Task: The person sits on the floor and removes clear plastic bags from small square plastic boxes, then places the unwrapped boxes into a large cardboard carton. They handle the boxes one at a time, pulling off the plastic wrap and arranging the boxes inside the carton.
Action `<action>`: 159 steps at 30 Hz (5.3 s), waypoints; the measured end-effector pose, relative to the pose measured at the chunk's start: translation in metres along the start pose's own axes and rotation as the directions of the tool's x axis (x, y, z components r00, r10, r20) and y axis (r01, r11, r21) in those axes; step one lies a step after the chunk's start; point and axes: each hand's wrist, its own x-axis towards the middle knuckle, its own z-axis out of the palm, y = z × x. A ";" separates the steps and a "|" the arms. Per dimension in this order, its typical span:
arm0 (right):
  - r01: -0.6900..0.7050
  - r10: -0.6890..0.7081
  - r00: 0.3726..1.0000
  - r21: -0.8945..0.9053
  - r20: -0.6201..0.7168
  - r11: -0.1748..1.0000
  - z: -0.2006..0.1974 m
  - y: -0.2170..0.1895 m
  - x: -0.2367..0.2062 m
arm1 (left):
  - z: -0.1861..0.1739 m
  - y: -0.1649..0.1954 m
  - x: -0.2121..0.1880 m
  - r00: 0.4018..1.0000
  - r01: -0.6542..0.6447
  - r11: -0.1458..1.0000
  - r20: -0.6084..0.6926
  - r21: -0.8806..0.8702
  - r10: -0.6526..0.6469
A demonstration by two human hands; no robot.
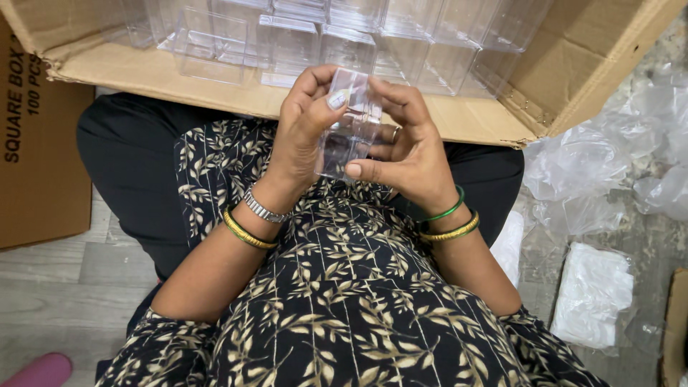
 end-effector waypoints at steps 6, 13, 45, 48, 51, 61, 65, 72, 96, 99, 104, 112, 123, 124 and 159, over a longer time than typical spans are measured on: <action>-0.126 0.125 0.992 -0.031 -0.028 0.992 -0.001 0.000 0.002 | -0.001 -0.004 -0.001 0.996 0.070 0.995 -0.041 -0.073 -0.074; 0.004 0.005 0.995 0.090 -0.097 0.996 0.001 -0.006 -0.006 | 0.000 -0.001 0.006 0.996 0.071 0.997 -0.046 -0.035 -0.073; 0.019 -0.008 0.998 0.162 -0.069 0.987 0.008 -0.001 -0.008 | 0.006 -0.002 0.006 0.996 0.064 0.998 -0.069 0.022 -0.062; -0.012 0.020 0.998 0.151 -0.051 0.989 0.005 -0.001 -0.007 | 0.007 -0.001 0.005 0.993 0.102 0.995 -0.061 -0.007 -0.103; -0.045 0.051 0.998 0.152 -0.034 0.987 0.002 0.000 -0.006 | 0.007 -0.002 0.005 0.989 0.132 0.991 -0.070 -0.030 -0.134; -0.119 0.123 0.992 0.147 -0.017 0.982 -0.009 0.002 -0.001 | 0.003 -0.008 0.002 0.991 0.118 0.992 -0.063 -0.039 -0.120; -0.086 0.087 0.996 0.129 -0.007 0.988 -0.009 0.002 -0.001 | 0.002 -0.009 0.003 0.989 0.130 0.991 -0.059 -0.035 -0.132; -0.045 0.049 0.998 0.139 -0.032 0.989 -0.003 0.005 -0.001 | 0.002 -0.010 0.002 0.990 0.135 0.991 -0.037 -0.008 -0.136; -0.361 -0.466 0.847 -0.921 -0.257 -0.148 -0.070 0.077 0.094 | -0.136 0.089 0.020 0.881 0.276 -0.320 -0.106 0.906 0.460; -0.095 -0.447 0.879 -0.981 -0.163 0.170 -0.018 0.073 0.083 | -0.117 0.085 0.033 0.903 0.385 -0.406 -0.247 0.829 0.352; -0.201 -0.089 0.970 -0.954 -0.225 0.221 0.034 0.082 0.079 | -0.100 0.096 0.031 0.821 0.563 -0.288 -0.484 0.775 0.302; -0.331 0.462 0.877 -0.863 -0.132 0.381 -0.001 -0.007 0.079 | -0.078 0.107 -0.022 0.939 0.039 0.021 -0.044 0.999 0.342; -0.115 0.112 0.993 0.147 0.026 0.982 0.002 0.009 0.004 | -0.017 0.025 -0.013 0.999 0.036 0.991 -0.002 0.129 -0.036; -0.119 0.120 0.993 0.182 0.008 0.976 0.004 0.013 0.002 | -0.014 0.018 -0.014 0.999 0.046 0.994 0.009 0.101 -0.048; -0.063 0.067 0.996 0.077 -0.057 0.995 0.012 0.002 -0.010 | -0.010 0.000 -0.014 0.991 0.116 0.992 -0.054 -0.049 -0.119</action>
